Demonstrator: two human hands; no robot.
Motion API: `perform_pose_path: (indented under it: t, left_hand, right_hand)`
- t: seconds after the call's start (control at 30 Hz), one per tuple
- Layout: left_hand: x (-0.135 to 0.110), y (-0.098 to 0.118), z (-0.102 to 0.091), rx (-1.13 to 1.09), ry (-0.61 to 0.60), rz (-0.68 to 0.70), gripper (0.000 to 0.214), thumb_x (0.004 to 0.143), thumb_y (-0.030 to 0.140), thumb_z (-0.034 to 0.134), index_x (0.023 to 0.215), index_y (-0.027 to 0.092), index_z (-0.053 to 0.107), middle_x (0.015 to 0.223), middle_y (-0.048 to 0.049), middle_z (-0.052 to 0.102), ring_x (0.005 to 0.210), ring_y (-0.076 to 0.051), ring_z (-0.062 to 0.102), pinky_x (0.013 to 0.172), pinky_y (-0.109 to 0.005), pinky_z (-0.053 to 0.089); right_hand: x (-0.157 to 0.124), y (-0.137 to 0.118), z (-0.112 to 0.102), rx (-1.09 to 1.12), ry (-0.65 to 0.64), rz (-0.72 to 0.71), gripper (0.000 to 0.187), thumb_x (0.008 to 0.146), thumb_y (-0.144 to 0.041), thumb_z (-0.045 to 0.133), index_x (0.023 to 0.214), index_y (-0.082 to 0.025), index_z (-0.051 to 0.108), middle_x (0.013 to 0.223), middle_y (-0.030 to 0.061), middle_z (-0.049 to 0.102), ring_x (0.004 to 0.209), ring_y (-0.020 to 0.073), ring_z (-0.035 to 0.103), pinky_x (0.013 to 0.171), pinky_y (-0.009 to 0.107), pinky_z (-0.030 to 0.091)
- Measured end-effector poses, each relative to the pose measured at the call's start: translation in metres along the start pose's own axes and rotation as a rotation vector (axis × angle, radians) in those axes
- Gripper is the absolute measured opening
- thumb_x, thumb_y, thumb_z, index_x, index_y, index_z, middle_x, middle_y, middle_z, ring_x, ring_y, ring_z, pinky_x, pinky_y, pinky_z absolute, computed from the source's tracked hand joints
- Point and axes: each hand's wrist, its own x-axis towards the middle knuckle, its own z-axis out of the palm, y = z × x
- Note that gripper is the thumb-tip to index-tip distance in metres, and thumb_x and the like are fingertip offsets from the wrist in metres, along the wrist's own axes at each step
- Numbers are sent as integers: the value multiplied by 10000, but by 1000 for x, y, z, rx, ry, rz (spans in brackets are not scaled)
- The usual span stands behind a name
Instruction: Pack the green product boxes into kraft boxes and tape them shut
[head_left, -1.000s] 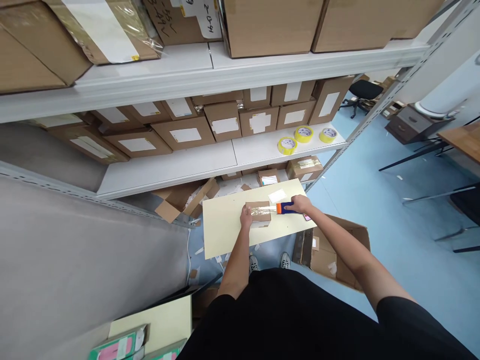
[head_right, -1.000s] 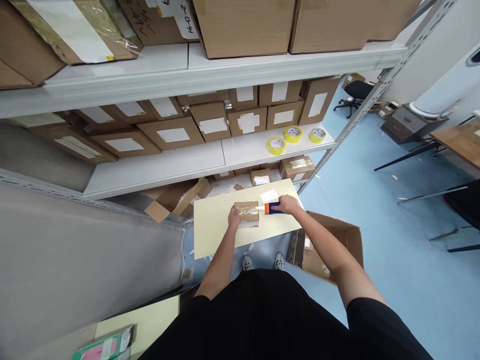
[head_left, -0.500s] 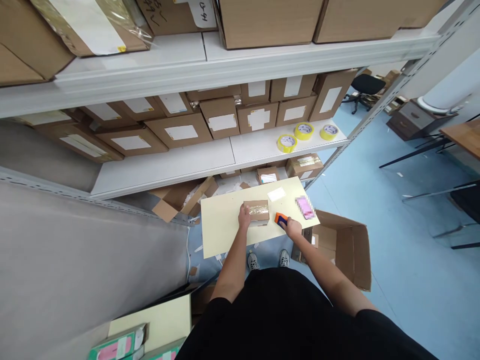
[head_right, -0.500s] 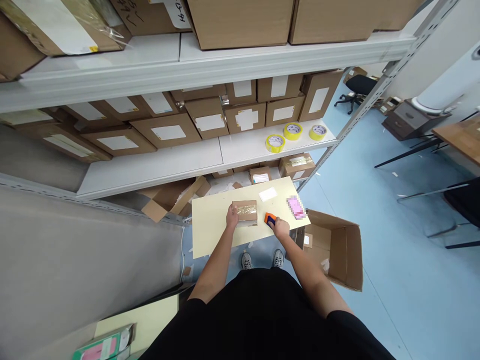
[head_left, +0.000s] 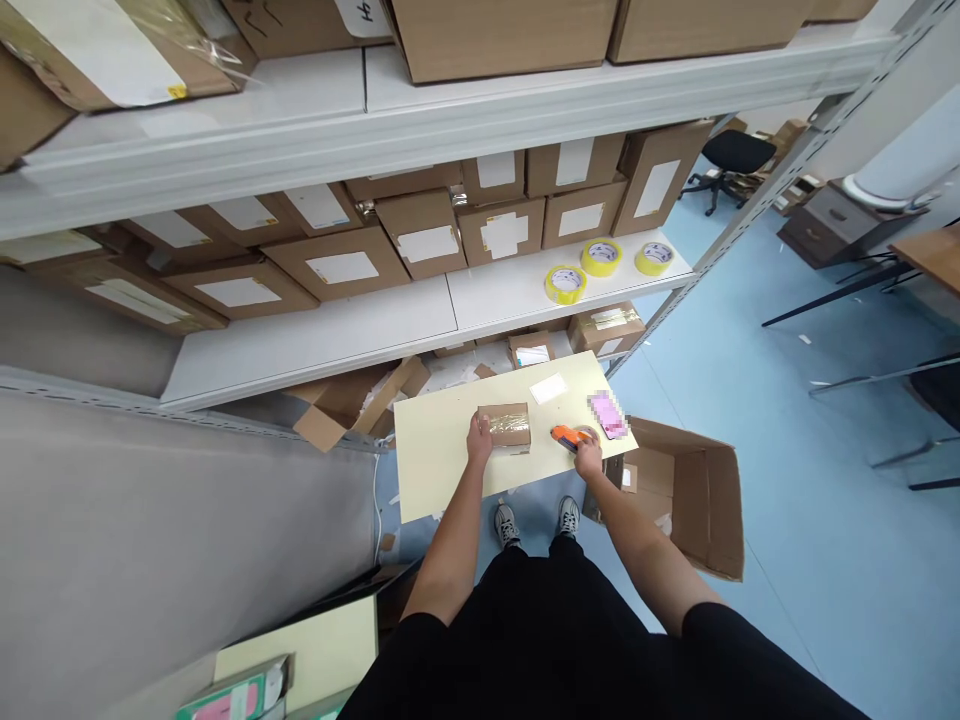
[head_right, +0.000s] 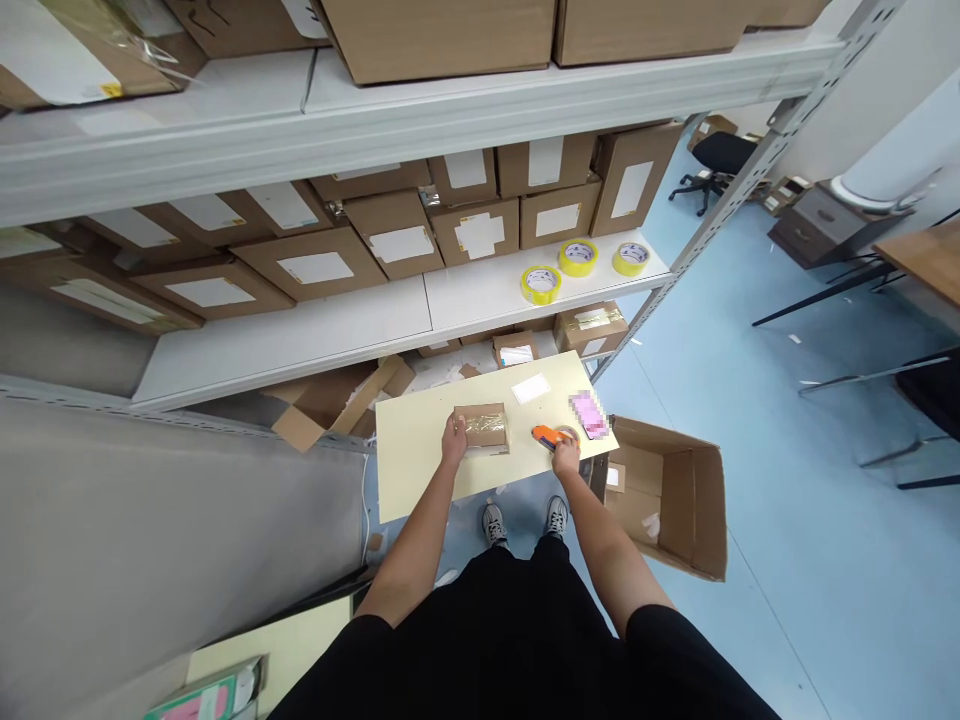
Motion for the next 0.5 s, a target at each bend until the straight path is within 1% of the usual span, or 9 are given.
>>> perform_pose_path:
  t: [0.1, 0.17, 0.2, 0.27, 0.3, 0.33, 0.4, 0.43, 0.5]
  left_hand:
    - [-1, 0, -1, 23, -1, -3, 567, 1062, 516, 391, 1540, 228, 490, 1452, -95, 663, 1339, -261, 614, 1137, -368, 459]
    - [-2, 1, -2, 39, -9, -2, 578, 1068, 524, 368, 1554, 229, 471, 1459, -92, 657, 1349, -254, 606, 1137, -360, 457]
    - [-2, 1, -2, 44, -13, 1, 587, 1070, 537, 357, 1559, 231, 463, 1459, -91, 657, 1351, -251, 605, 1134, -356, 458]
    - [-1, 2, -1, 49, -21, 9, 600, 1069, 567, 341, 1561, 243, 457, 1455, -86, 660, 1354, -250, 602, 1127, -353, 462]
    - [-1, 2, -1, 51, -23, 10, 603, 1067, 578, 338, 1559, 250, 457, 1454, -84, 661, 1356, -250, 600, 1124, -354, 464]
    - [-1, 3, -1, 52, -23, 7, 604, 1065, 585, 339, 1557, 255, 457, 1455, -81, 660, 1359, -251, 599, 1123, -355, 464]
    - [0, 3, 0, 51, -24, -6, 610, 1060, 594, 348, 1557, 257, 453, 1461, -82, 657, 1359, -251, 600, 1120, -353, 465]
    - [0, 3, -1, 46, -26, -10, 616, 1058, 597, 353, 1558, 251, 451, 1465, -86, 654, 1353, -251, 605, 1119, -352, 466]
    - [0, 3, -1, 31, -35, -12, 623, 1056, 596, 360, 1557, 238, 454, 1469, -94, 652, 1340, -253, 616, 1116, -354, 468]
  right_hand:
    - [-6, -2, -4, 40, -2, 105, 301, 731, -135, 612, 1025, -147, 677, 1219, 224, 706, 1297, 428, 595, 1053, 635, 480]
    - [-7, -14, -14, 109, 4, 92, 371, 757, -161, 580, 1110, -126, 689, 1263, 216, 705, 1316, 407, 594, 1083, 611, 477]
    - [-8, -24, -19, 142, 9, 70, 407, 781, -173, 557, 1162, -117, 690, 1288, 209, 705, 1325, 385, 594, 1109, 581, 471]
    - [-7, -51, -26, 207, 6, 1, 465, 846, -203, 503, 1267, -115, 681, 1334, 187, 706, 1335, 330, 600, 1159, 497, 454]
    - [-7, -67, -28, 226, 5, -30, 486, 880, -233, 482, 1316, -133, 669, 1375, 165, 696, 1341, 299, 603, 1172, 451, 452]
    - [-8, -85, -27, 280, -3, -75, 514, 907, -259, 460, 1371, -139, 647, 1425, 155, 670, 1368, 283, 588, 1192, 429, 436]
    - [-12, -118, -21, 377, -43, -171, 562, 920, -294, 453, 1445, -163, 605, 1479, 126, 638, 1396, 264, 570, 1211, 413, 422]
    - [-15, -133, -16, 407, -59, -196, 587, 912, -307, 472, 1475, -186, 583, 1494, 109, 629, 1406, 261, 563, 1221, 416, 413]
    - [-23, -155, -6, 429, -57, -206, 649, 882, -310, 515, 1518, -184, 538, 1542, 108, 584, 1457, 270, 514, 1244, 420, 383]
